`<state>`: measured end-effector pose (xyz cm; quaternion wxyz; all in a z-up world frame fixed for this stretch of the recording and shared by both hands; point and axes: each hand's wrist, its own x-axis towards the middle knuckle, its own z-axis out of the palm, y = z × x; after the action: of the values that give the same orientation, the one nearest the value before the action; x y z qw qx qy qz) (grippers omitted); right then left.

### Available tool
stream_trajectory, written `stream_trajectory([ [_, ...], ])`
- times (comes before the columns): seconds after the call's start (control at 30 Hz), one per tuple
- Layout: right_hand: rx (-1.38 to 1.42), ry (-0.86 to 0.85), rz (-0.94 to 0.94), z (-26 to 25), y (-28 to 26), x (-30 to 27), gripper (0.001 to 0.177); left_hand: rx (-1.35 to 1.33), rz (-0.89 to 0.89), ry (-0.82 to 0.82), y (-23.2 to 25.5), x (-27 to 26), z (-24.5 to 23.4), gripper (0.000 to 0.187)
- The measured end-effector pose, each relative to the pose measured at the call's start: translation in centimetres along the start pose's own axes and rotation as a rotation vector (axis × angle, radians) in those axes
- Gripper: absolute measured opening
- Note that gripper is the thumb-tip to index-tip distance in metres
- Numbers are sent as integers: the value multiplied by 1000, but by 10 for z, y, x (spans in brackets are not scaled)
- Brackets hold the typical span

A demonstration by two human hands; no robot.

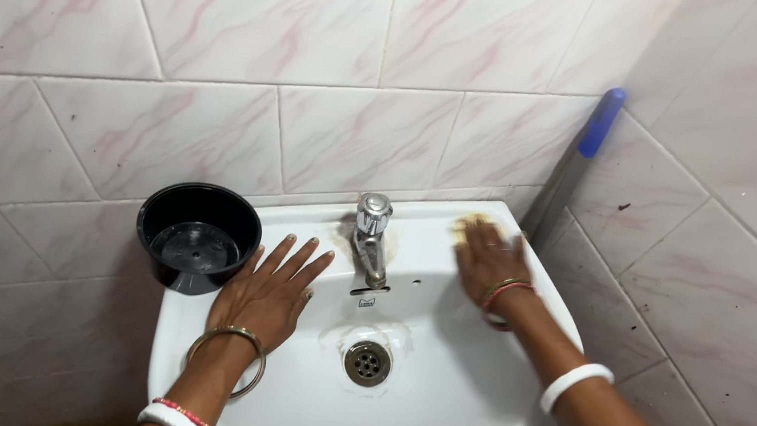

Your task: The person cleans a white bathroom sink using a yellow sponge. They scrub the basin, faucet, and surrounding surfaces, then rinse the sponge under running water from the tap. A black bowl is moved aside during the process.

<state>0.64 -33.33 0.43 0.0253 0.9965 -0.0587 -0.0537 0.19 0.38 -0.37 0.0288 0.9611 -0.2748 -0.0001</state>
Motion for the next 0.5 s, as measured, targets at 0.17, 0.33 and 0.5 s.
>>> stream_trajectory([
  [0.17,-58,-105,52,-3,16,-24,65,-43,-11,-11,1,1,0,59],
  [0.33,-206,-106,26,-3,22,-64,66,1,-6,-24,1,-2,-2,61],
  [0.5,-88,-65,36,8,17,-33,70,-6,-2,-25,0,-1,-3,59],
])
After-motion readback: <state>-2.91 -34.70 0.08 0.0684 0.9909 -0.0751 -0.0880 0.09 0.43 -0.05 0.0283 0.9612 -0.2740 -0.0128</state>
